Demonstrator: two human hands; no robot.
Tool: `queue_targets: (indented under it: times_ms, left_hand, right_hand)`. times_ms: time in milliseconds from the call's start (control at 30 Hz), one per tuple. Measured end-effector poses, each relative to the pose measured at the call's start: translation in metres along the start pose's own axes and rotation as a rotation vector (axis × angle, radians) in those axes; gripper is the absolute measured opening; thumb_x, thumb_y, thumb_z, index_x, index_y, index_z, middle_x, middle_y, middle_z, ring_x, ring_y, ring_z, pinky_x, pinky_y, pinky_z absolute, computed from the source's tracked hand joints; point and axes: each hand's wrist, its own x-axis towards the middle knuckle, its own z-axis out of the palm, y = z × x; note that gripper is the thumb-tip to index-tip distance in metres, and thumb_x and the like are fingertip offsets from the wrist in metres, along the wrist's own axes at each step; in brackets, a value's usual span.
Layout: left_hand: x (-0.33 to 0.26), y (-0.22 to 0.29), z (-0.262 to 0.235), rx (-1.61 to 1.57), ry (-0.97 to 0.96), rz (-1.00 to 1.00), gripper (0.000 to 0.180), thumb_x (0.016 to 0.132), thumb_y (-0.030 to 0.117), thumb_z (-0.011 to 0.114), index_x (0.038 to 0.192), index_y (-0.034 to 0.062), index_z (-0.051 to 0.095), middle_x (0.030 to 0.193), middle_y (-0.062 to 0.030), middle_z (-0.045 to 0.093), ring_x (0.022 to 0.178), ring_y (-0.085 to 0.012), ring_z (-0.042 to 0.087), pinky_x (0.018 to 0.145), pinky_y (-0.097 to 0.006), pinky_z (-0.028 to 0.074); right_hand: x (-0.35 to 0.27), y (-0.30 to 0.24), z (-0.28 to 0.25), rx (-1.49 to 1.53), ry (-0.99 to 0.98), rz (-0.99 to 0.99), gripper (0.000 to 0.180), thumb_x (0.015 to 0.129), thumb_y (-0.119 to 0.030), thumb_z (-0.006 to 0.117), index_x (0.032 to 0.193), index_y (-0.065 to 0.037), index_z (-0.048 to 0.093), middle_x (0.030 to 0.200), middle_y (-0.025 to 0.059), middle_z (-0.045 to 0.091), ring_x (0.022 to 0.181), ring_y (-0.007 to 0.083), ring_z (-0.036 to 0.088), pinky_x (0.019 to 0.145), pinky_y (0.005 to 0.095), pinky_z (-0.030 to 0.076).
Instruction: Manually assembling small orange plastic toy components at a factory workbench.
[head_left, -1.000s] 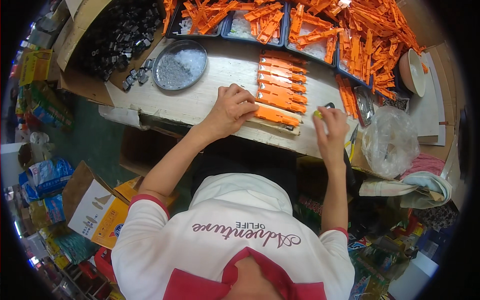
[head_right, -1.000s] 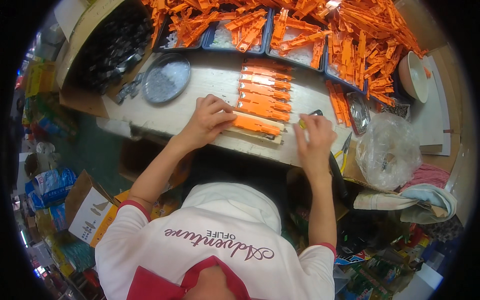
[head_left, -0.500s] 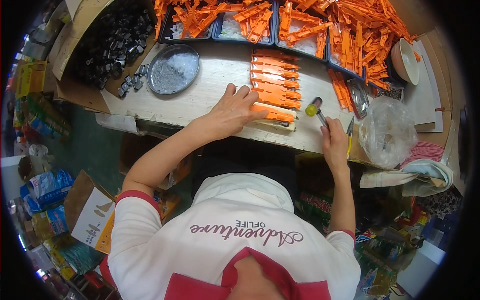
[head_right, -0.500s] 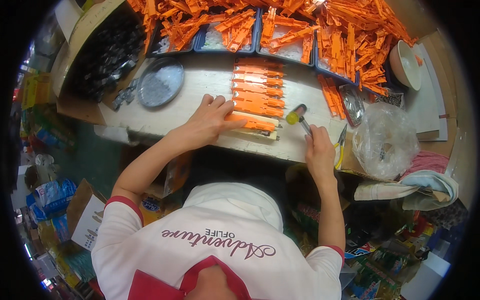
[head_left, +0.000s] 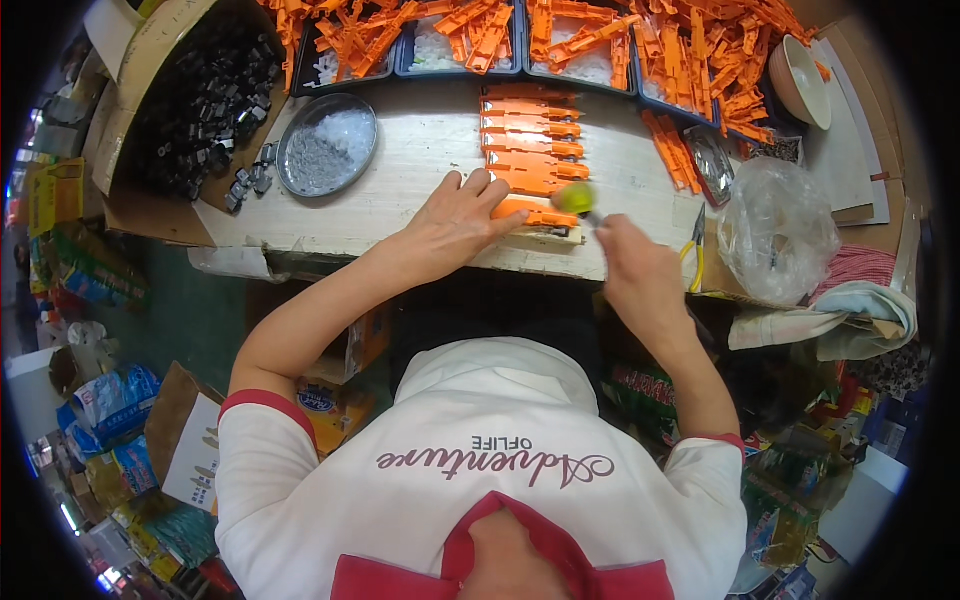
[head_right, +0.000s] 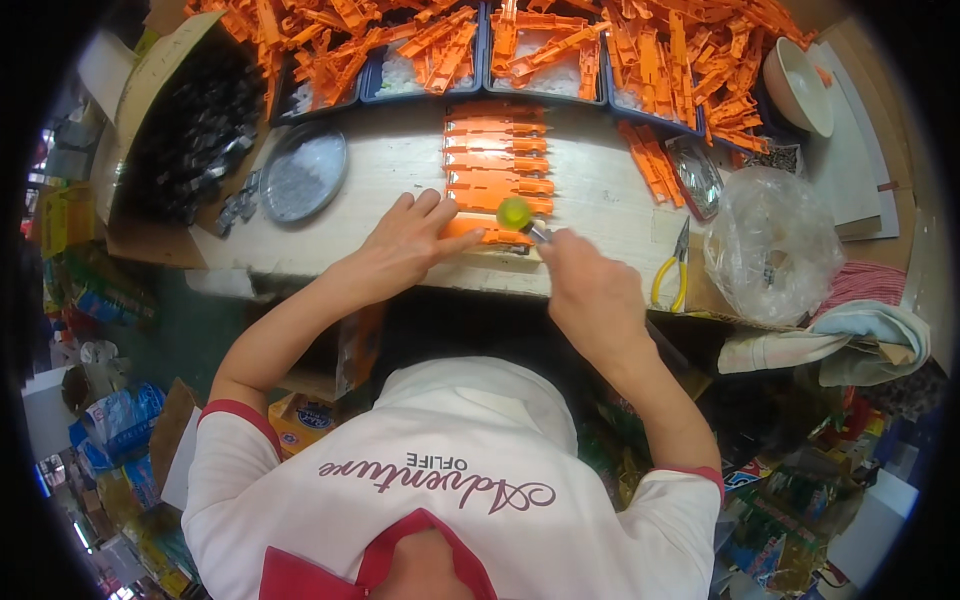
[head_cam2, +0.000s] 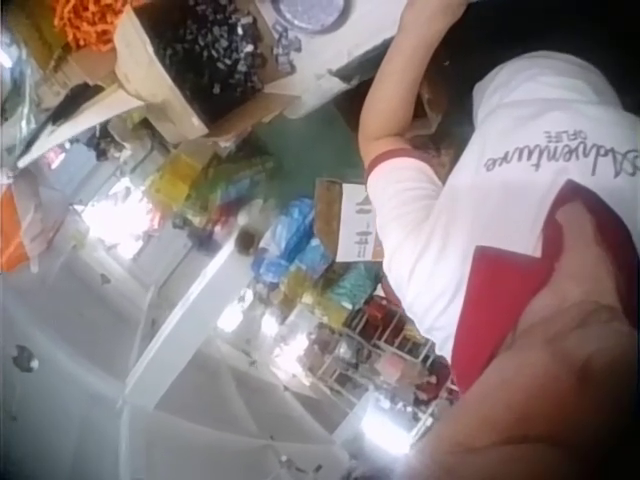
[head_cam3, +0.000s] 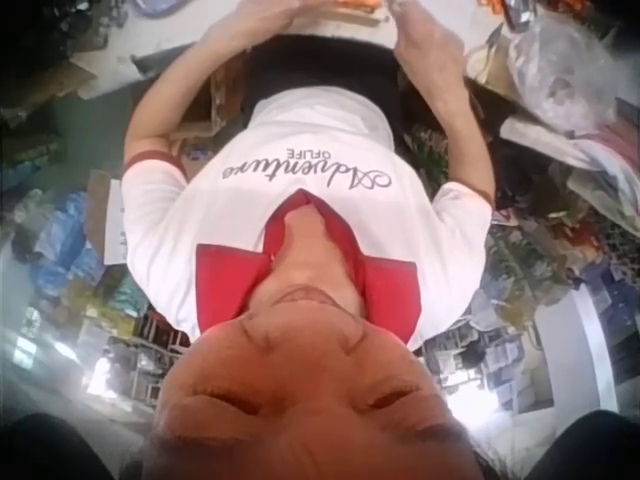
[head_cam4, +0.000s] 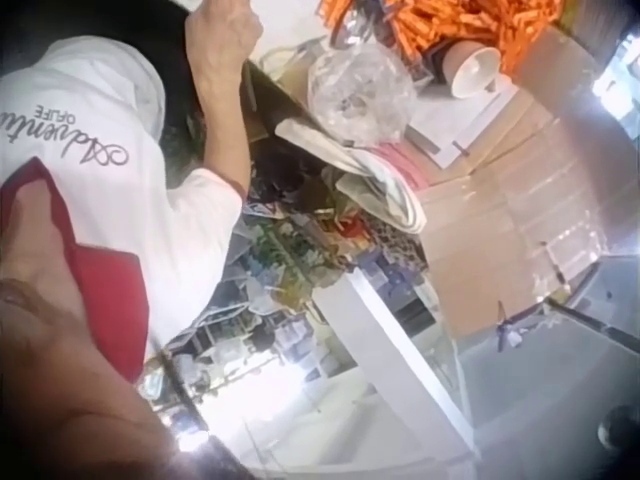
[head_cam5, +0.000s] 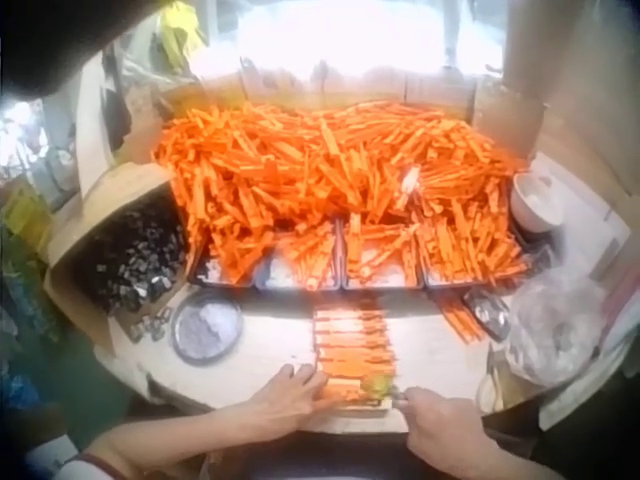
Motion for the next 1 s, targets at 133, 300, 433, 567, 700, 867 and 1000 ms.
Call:
queue_targets:
  times_ms: [133,300,433,567,700,867,1000]
  left_hand:
    - [0.004,0.0,0.0,0.059,-0.001,0.01,0.056,0.062,0.002,0.059,0.117,0.0151,0.053,0.097,-0.0093,0.045,0.091,-0.0235,0.043,0.068,-0.032,0.034]
    - [0.002,0.003,0.002,0.097,0.022,0.032,0.054,0.063,0.004,0.06,0.116,0.0147,0.054,0.096,-0.0088,0.046,0.091,-0.0229,0.043,0.068,-0.031,0.034]
    - [0.003,-0.001,0.004,-0.078,0.065,-0.017,0.047,0.064,0.002,0.06,0.11,0.0131,0.058,0.091,-0.0085,0.047,0.088,-0.024,0.045,0.067,-0.032,0.039]
    - [0.004,-0.017,0.014,-0.421,0.226,-0.195,0.047,0.062,-0.005,0.06,0.105,0.0118,0.059,0.081,-0.0079,0.05,0.077,-0.0249,0.048,0.065,-0.034,0.043]
    - [0.004,-0.014,0.017,-0.484,0.321,-0.268,0.046,0.064,-0.003,0.061,0.107,0.0098,0.057,0.075,-0.0076,0.051,0.075,-0.0247,0.049,0.066,-0.034,0.043]
    - [0.0,-0.016,0.018,-0.642,0.356,-0.385,0.06,0.062,-0.002,0.065,0.118,0.0098,0.05,0.076,-0.0065,0.054,0.074,-0.021,0.05,0.065,-0.032,0.044]
    - [-0.007,-0.008,0.022,-0.755,0.413,-0.432,0.064,0.061,-0.002,0.066,0.121,0.0098,0.049,0.077,-0.0066,0.054,0.074,-0.0194,0.05,0.064,-0.032,0.044]
  right_hand:
    - [0.006,0.009,0.011,-0.166,-0.159,-0.009,0.013,0.087,-0.017,0.049,0.081,-0.005,0.047,0.063,0.0168,0.054,0.056,0.0371,0.054,0.049,0.0454,0.041]
    - [-0.003,0.007,0.023,-0.159,-0.14,-0.003,0.02,0.088,-0.022,0.047,0.078,-0.005,0.044,0.065,0.0161,0.055,0.055,0.0362,0.054,0.049,0.0457,0.041]
    - [0.001,0.005,0.019,-0.18,-0.158,-0.01,0.02,0.088,-0.022,0.048,0.078,-0.004,0.044,0.066,0.0163,0.056,0.055,0.0373,0.053,0.049,0.0456,0.041]
    - [0.006,0.009,0.012,-0.108,-0.21,-0.001,0.018,0.088,-0.022,0.048,0.083,-0.005,0.047,0.069,0.0171,0.057,0.06,0.0375,0.055,0.051,0.0451,0.042]
    - [0.008,-0.011,0.02,0.252,0.148,-0.12,0.011,0.087,-0.018,0.047,0.088,-0.007,0.049,0.069,0.0173,0.057,0.065,0.0369,0.056,0.055,0.0451,0.043]
    - [0.022,-0.016,0.036,0.045,-0.209,-0.105,0.008,0.086,-0.012,0.047,0.092,-0.008,0.05,0.071,0.0169,0.057,0.063,0.0372,0.055,0.054,0.0447,0.042]
    - [0.039,-0.02,0.027,0.31,0.091,-0.039,0.013,0.087,-0.019,0.047,0.084,-0.007,0.047,0.065,0.0196,0.055,0.061,0.0393,0.054,0.053,0.048,0.04]
